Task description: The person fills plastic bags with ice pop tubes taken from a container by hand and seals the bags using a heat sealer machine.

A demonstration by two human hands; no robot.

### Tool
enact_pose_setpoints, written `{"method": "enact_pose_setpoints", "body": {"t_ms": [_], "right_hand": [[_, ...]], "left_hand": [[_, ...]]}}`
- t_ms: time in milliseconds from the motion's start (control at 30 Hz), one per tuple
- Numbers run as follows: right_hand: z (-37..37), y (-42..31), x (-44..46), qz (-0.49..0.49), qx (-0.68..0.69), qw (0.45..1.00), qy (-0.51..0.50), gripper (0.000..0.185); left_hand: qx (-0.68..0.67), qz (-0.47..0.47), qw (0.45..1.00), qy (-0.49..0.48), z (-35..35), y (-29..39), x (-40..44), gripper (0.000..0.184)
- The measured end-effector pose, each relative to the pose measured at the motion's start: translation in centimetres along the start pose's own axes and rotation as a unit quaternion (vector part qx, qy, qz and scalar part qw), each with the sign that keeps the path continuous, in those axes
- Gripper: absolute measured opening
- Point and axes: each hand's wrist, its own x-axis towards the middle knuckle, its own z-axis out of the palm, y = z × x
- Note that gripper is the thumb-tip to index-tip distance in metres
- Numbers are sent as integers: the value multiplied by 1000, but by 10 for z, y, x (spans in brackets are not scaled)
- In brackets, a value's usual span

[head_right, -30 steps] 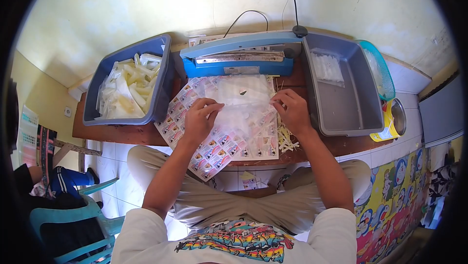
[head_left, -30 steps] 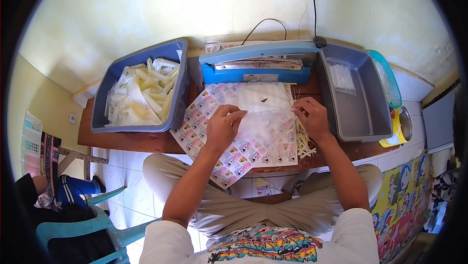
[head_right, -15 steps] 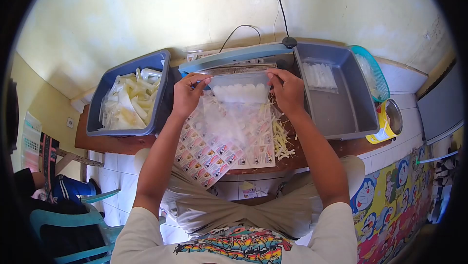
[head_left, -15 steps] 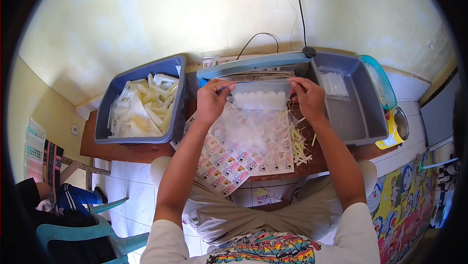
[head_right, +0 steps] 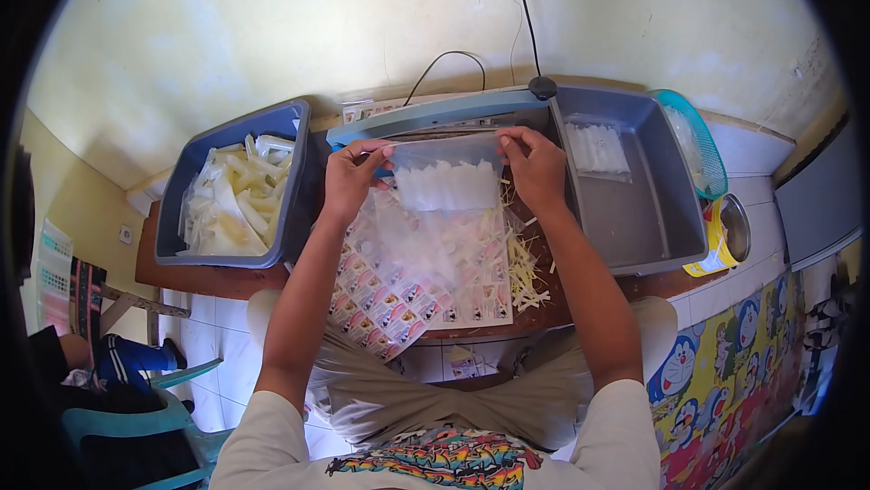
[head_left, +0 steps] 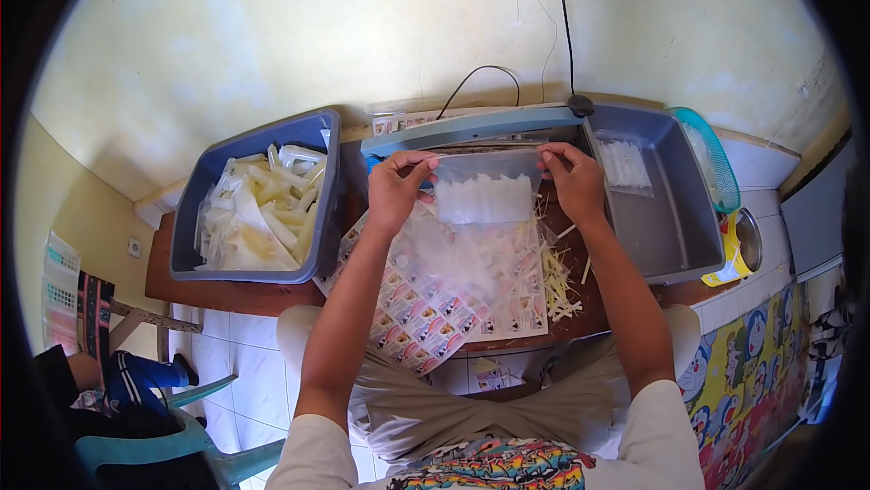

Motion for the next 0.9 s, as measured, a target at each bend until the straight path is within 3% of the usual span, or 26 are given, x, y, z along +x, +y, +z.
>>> {"method": "enact_pose_setpoints", "body": {"t_ms": [100,267,433,667,733,900], "right_hand": [[7,11,4,-48,11,998,34,15],[13,13,4,-12,56,998,33,15],[21,20,7,-13,74,996,53,17],[25,29,6,-33,-3,997,63,19],[27,31,5,-44,-8,997,61,19],[28,34,4,-38,6,998,50,24]], "left_hand": [[-38,-25,999,17,4,2,3,21],[-72,-32,995,53,16,-2,3,24],[-123,22,990,60,20,-20,7,18],[-99,33,993,51,22,-43,6,21],[-43,142,986,73,31,-47,1,29],[125,249,951,132,44,-46,-24,36]]}}
